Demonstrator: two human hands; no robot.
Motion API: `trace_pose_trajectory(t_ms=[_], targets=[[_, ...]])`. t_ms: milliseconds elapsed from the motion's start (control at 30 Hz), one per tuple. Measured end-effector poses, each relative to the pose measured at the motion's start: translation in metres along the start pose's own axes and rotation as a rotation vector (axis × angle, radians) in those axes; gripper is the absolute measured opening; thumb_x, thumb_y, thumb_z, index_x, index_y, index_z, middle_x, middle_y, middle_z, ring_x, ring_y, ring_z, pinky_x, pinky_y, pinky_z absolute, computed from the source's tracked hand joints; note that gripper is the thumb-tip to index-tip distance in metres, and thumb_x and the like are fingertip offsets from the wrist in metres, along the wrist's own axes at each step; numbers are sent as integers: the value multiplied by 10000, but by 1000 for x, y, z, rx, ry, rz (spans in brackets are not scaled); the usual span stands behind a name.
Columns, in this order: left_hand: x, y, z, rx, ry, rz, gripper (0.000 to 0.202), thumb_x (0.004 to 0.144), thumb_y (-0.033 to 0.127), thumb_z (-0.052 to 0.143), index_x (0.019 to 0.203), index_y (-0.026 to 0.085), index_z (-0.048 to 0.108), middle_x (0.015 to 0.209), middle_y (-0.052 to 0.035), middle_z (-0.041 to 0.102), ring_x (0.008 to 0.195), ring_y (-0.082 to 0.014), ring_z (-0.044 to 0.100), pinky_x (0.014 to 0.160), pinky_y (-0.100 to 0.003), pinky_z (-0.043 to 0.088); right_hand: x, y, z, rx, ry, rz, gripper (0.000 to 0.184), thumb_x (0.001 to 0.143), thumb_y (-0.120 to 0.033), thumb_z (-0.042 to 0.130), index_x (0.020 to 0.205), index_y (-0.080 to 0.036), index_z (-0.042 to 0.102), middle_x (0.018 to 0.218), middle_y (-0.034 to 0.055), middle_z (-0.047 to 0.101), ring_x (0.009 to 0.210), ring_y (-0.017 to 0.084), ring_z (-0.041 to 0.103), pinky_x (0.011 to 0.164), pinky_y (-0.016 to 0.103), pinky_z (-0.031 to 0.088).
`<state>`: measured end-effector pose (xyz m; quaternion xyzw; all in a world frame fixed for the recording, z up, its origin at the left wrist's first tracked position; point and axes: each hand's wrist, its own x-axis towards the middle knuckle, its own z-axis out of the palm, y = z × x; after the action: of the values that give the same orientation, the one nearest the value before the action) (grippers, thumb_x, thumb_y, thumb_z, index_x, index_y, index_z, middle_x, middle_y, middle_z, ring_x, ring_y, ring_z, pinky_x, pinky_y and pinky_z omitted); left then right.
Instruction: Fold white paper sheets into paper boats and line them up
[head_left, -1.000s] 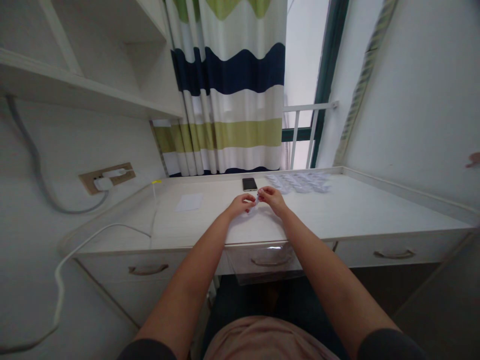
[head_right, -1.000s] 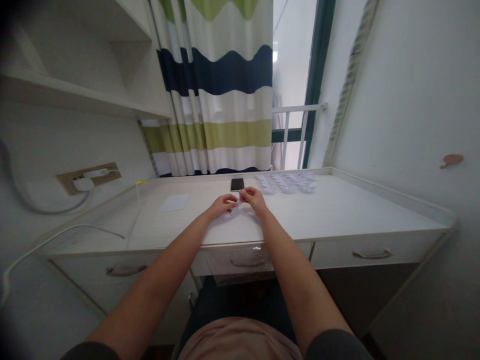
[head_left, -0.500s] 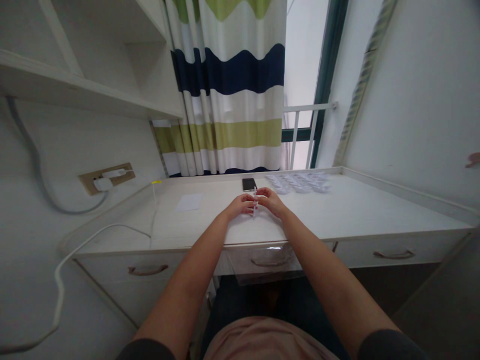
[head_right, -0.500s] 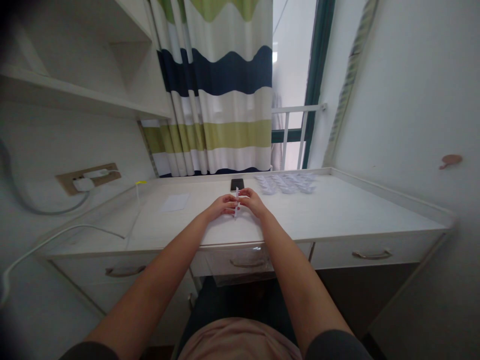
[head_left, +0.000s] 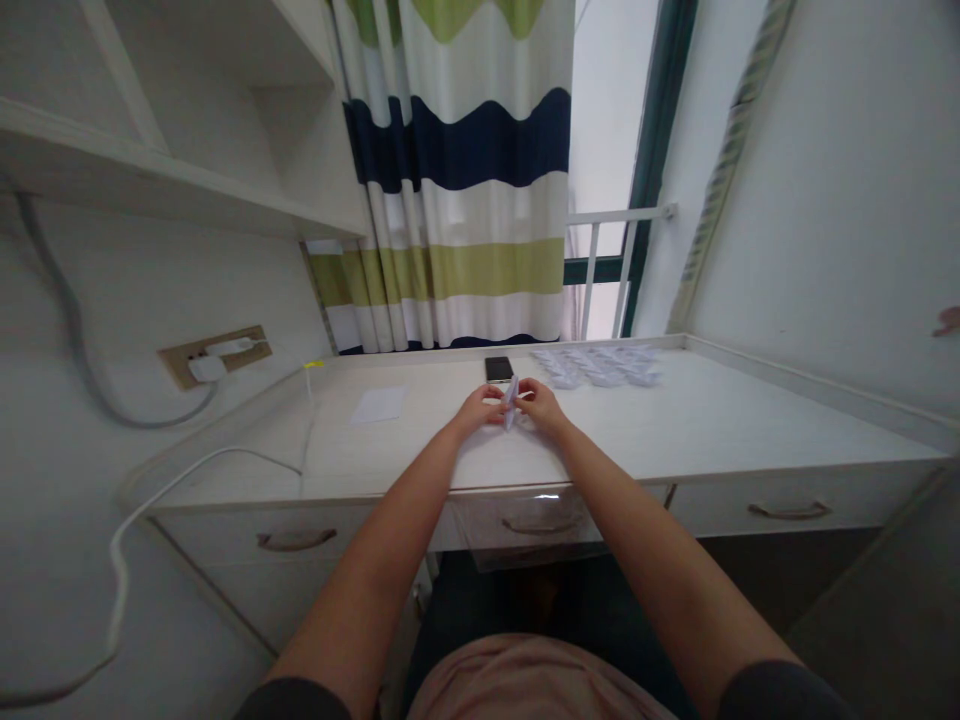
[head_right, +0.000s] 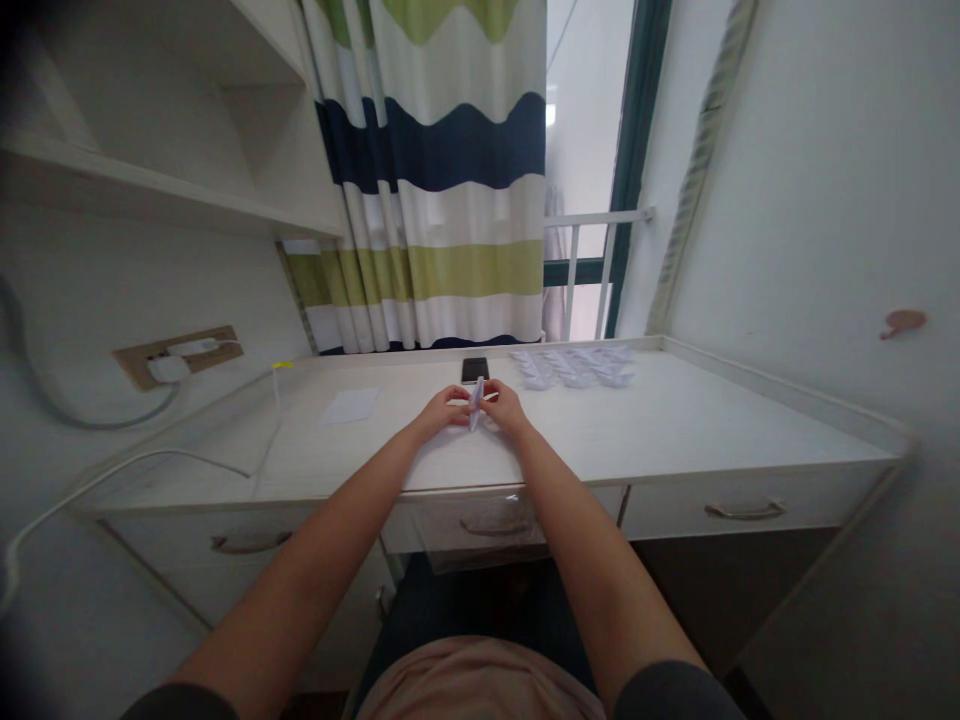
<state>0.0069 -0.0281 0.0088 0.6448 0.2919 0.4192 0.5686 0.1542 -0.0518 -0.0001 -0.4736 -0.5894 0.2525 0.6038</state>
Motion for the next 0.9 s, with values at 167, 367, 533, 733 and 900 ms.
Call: trace_pose_trajectory(t_ms=[167, 367, 533, 733, 900], targets=[[0, 1, 4, 85, -4, 37, 360, 609, 98, 647, 934, 167, 509, 1037, -69, 536, 693, -110, 578, 609, -286, 515, 1, 10, 2, -108, 23, -46, 115, 571, -209, 586, 686, -212, 581, 620, -19, 568, 558, 124, 511, 534, 255, 430], [4, -1, 6, 152, 77, 75, 326, 616, 35, 530, 915, 165, 541, 1005, -71, 574, 650, -102, 562, 573, -233, 486, 1, 6, 4, -113, 10, -75, 142, 597, -168, 538, 719, -215, 590, 655, -5, 589, 565, 127, 517, 555, 270, 437], [9, -5, 8, 118, 70, 75, 274, 620, 39, 546, 863, 165, 540, 913, -49, 612, 619, -105, 566, 567, -240, 480, -2, 1, 5, -277, 47, -118, 105, 620, -155, 527, 698, -211, 570, 621, -9, 577, 569, 131, 510, 595, 274, 417], [13, -4, 9, 38, 146, 54, 194, 636, 42, 541, 800, 144, 559, 718, -8, 625, 588, -110, 575, 562, -240, 488, -3, 2, 4, -330, 23, -152, 150, 662, -145, 470, 767, -201, 560, 587, -20, 560, 535, 121, 499, 558, 239, 400], [11, -2, 8, 61, 167, 28, 186, 666, 79, 552, 840, 128, 596, 634, -9, 614, 563, -113, 584, 571, -259, 504, 0, 6, 3, -332, 26, -163, 226, 650, -108, 419, 808, -192, 556, 576, -26, 550, 508, 116, 491, 542, 227, 404]])
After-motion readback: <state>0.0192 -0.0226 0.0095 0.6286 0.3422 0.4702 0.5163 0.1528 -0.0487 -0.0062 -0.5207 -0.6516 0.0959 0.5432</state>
